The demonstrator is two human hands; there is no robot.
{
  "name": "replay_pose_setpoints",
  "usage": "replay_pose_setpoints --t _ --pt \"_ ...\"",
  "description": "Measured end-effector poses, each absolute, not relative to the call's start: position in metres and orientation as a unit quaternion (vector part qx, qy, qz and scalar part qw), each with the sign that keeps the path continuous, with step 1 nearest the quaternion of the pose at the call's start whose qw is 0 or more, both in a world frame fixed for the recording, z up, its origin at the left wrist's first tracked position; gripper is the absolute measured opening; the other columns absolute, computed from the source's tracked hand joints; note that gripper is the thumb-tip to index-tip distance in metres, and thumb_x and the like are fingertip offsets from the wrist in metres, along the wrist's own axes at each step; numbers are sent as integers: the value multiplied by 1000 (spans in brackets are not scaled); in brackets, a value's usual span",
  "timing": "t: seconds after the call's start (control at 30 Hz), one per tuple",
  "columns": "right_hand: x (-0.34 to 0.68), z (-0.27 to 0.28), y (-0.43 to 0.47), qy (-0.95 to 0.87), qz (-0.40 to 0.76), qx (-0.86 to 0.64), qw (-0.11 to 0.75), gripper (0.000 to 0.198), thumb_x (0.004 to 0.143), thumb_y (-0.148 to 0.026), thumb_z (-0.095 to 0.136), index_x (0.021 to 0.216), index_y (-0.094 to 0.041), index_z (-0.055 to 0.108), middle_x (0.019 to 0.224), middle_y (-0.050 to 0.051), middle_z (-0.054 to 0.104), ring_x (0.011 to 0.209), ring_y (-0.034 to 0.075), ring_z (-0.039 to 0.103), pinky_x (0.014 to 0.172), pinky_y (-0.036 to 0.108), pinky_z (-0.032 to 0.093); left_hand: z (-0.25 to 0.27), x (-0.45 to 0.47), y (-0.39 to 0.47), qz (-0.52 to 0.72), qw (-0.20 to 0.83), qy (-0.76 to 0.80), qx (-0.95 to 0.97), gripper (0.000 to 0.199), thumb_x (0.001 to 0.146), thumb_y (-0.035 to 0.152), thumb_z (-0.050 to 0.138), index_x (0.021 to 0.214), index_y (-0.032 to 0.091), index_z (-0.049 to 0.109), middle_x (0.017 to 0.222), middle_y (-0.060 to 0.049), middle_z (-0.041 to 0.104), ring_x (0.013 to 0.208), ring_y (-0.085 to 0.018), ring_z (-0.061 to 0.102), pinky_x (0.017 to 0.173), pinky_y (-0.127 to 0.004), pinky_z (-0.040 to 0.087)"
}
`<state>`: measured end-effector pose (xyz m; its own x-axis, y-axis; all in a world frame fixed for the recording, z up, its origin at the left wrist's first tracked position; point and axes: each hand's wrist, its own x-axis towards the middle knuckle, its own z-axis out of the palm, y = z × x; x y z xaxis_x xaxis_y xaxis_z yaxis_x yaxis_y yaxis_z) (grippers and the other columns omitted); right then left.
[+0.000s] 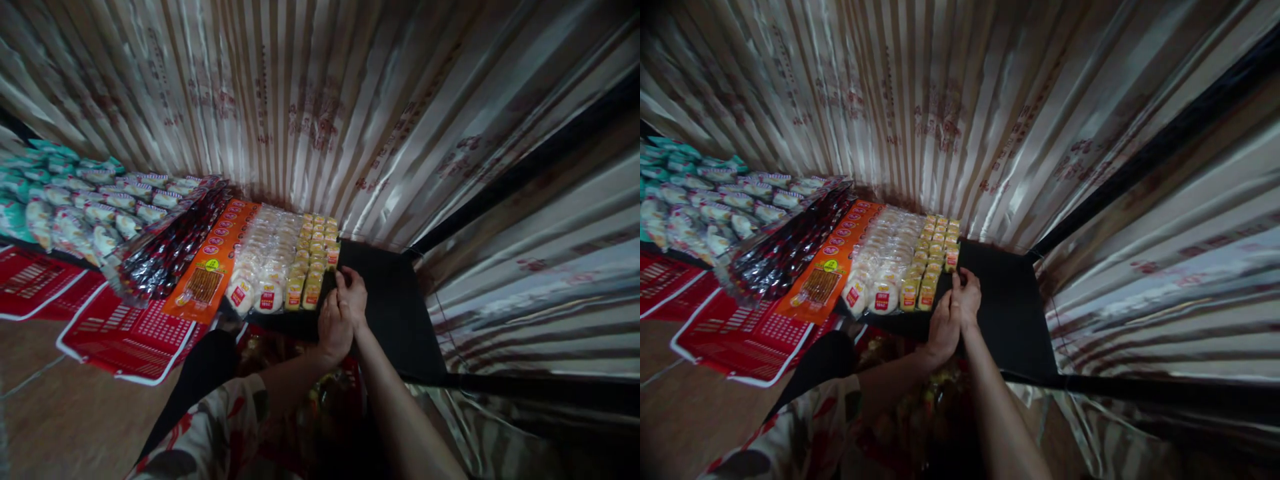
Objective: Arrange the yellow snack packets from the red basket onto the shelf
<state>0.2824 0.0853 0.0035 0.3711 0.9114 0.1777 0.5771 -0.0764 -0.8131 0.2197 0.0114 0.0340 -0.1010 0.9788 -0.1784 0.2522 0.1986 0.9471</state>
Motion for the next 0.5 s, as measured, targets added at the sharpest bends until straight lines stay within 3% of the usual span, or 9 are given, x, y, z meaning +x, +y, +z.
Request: replay_pose_setpoints --t 0.13,0.27,0.37,0.43,0.5 --pt "262 10 30 -506 215 -678 488 43 81 -43 44 108 -13 59 107 13 62 92 20 59 81 32 47 25 196 -38 446 433 583 522 42 89 24 31 124 9 48 126 -14 53 119 -20 47 105 -32 33" --pt "233 3 -38 -513 263 -632 518 37 86 -39 41 112 -15 55 102 11 65 85 17 63 77 29 50 -4 149 -86 441 453 545 551 32 89 25 31 106 17 57 107 -8 61 101 -18 56 95 -32 42" --pt "212 -17 -79 -575 288 -636 426 32 88 -34 38 105 -17 60 92 8 68 85 17 63 80 30 49 -33 109 -106 395 420 625 527 30 85 19 36 107 15 56 109 -9 60 105 -19 54 96 -33 41" --pt "201 -35 -96 -644 318 -626 305 30 86 -28 38 101 -19 63 99 8 68 91 18 63 86 31 47 -49 87 -109 323 369 710 505 32 81 12 39 109 14 56 117 -11 56 114 -21 49 102 -34 35" --pt "193 -53 -103 -670 331 -641 176 36 84 -19 37 110 -17 62 110 10 65 100 20 61 91 32 44 -60 72 -107 249 352 760 485 42 76 4 39 116 12 52 128 -12 51 122 -20 43 107 -32 30"
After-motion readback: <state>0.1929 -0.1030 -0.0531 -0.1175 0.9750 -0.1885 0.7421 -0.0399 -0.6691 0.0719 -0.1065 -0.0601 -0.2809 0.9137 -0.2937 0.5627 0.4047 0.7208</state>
